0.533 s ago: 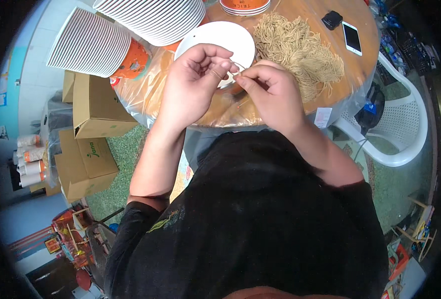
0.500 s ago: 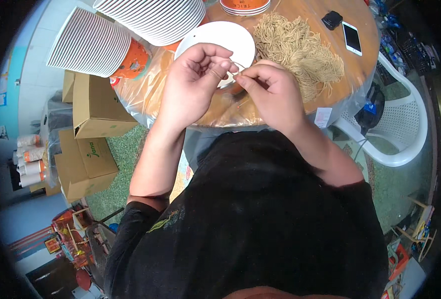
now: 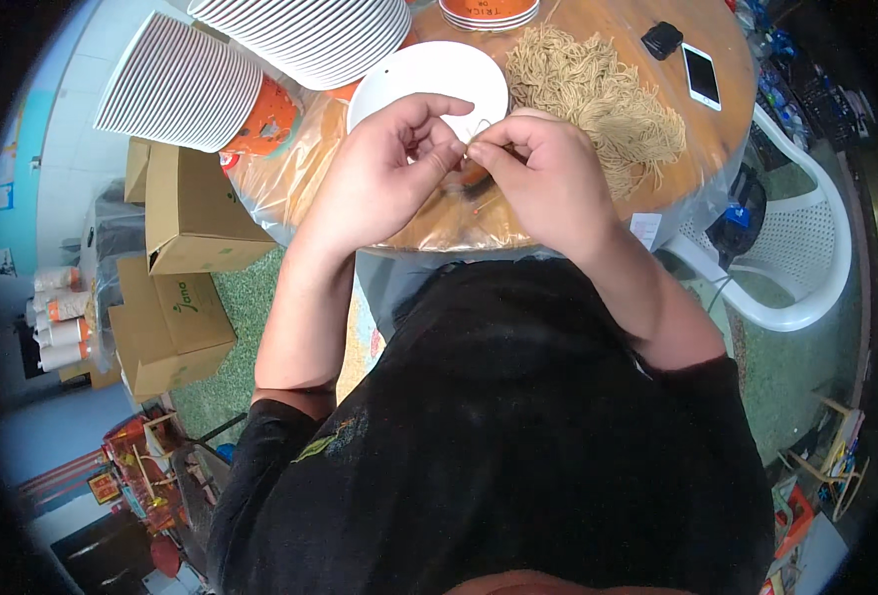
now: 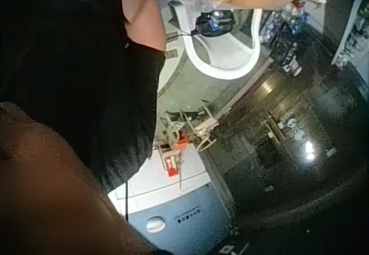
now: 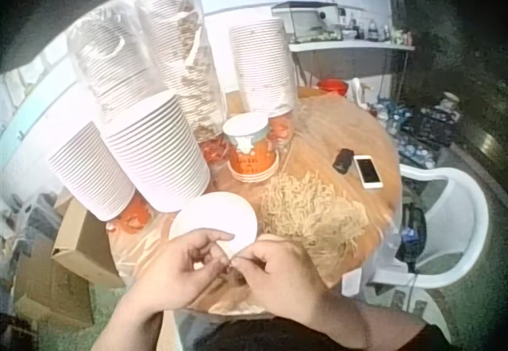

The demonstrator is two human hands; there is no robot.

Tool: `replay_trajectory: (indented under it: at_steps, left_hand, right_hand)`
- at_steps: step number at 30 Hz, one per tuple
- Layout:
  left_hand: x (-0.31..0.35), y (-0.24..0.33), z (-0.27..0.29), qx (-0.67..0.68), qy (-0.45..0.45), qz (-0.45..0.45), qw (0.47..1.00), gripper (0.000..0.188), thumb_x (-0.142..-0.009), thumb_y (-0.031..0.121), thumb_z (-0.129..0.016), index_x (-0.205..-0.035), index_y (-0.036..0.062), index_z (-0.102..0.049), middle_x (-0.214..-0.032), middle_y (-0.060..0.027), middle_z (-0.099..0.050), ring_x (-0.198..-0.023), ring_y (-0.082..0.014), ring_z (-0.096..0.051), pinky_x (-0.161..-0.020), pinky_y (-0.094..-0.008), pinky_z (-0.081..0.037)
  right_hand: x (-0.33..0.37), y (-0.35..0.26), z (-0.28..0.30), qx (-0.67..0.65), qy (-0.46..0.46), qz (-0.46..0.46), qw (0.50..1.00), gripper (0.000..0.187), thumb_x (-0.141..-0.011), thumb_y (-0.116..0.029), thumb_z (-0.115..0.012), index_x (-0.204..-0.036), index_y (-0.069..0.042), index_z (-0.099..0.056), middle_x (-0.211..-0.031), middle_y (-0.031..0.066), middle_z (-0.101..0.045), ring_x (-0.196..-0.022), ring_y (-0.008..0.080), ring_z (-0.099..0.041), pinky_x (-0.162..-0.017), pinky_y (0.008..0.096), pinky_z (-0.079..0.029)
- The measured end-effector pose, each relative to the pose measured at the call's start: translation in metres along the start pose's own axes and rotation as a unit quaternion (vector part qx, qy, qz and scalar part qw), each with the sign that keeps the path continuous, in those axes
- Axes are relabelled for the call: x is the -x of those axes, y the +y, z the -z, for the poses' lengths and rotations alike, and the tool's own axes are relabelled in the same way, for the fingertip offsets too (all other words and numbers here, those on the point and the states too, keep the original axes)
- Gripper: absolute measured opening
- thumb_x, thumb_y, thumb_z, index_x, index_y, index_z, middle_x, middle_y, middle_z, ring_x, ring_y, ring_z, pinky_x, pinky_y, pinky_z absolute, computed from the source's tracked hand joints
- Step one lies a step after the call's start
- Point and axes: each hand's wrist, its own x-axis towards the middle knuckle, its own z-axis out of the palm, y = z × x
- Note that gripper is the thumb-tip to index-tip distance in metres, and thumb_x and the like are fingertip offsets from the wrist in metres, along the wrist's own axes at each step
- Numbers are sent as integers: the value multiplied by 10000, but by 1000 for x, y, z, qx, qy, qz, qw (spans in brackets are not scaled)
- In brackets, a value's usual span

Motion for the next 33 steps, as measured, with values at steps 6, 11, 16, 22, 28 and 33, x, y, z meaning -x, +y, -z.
replay_trajectory:
  at_steps: [6,11,16,22,28,33]
  left_hand:
    - [-6,2,10,-25,-49,54,997,229,-1161,82,-676,-1352,-39,-710,-1114,-42,-781,-996,-115,-751,-946,-299,-637]
    - [-8,0,7,-4,-21,43,999,144,-1127,80,-712,-1195,-23,-786,-971,11,-774,-863,-45,-683,-778,-241,-578]
    - [-4,-5,4,-100,1,-2,995,113,-1107,78,-722,-1154,-1,-788,-933,17,-755,-835,-48,-658,-758,-248,-568]
    - [-3,-3,5,-71,-9,-15,997,103,-1085,57,-739,-1160,-8,-768,-944,16,-746,-834,-52,-667,-750,-249,-570]
    - [-6,-6,6,12,19,32,999,128,-1060,7,-733,-1178,-42,-736,-1002,-6,-765,-859,-55,-702,-762,-237,-588]
    - [-9,-4,12,1,-1,52,999,142,-1095,-4,-705,-1236,-19,-722,-1057,-15,-788,-957,-74,-731,-851,-245,-599]
  right_hand:
    - [-3,-6,7,50,-14,10,999,162,-998,-187,-819,-1047,-39,-862,-1031,146,-790,-958,351,-784,-891,452,-615]
    - [-5,0,9,24,-30,-1,999,181,-1003,-202,-837,-1078,-39,-868,-1015,130,-797,-935,295,-792,-869,415,-620]
    - [-2,7,3,-133,-56,-69,987,232,-1051,-207,-832,-1098,20,-852,-1003,104,-832,-887,162,-791,-824,330,-624]
    - [4,13,-9,-286,-33,-137,948,256,-1099,-179,-793,-1163,68,-809,-1021,74,-833,-908,98,-750,-809,286,-612]
    - [5,23,-15,-274,-1,-75,959,173,-1081,-133,-798,-1119,36,-809,-1006,40,-809,-910,72,-721,-788,271,-591]
    - [4,22,-13,-130,51,67,988,109,-1000,-102,-851,-1025,0,-820,-899,61,-724,-751,145,-735,-678,315,-578]
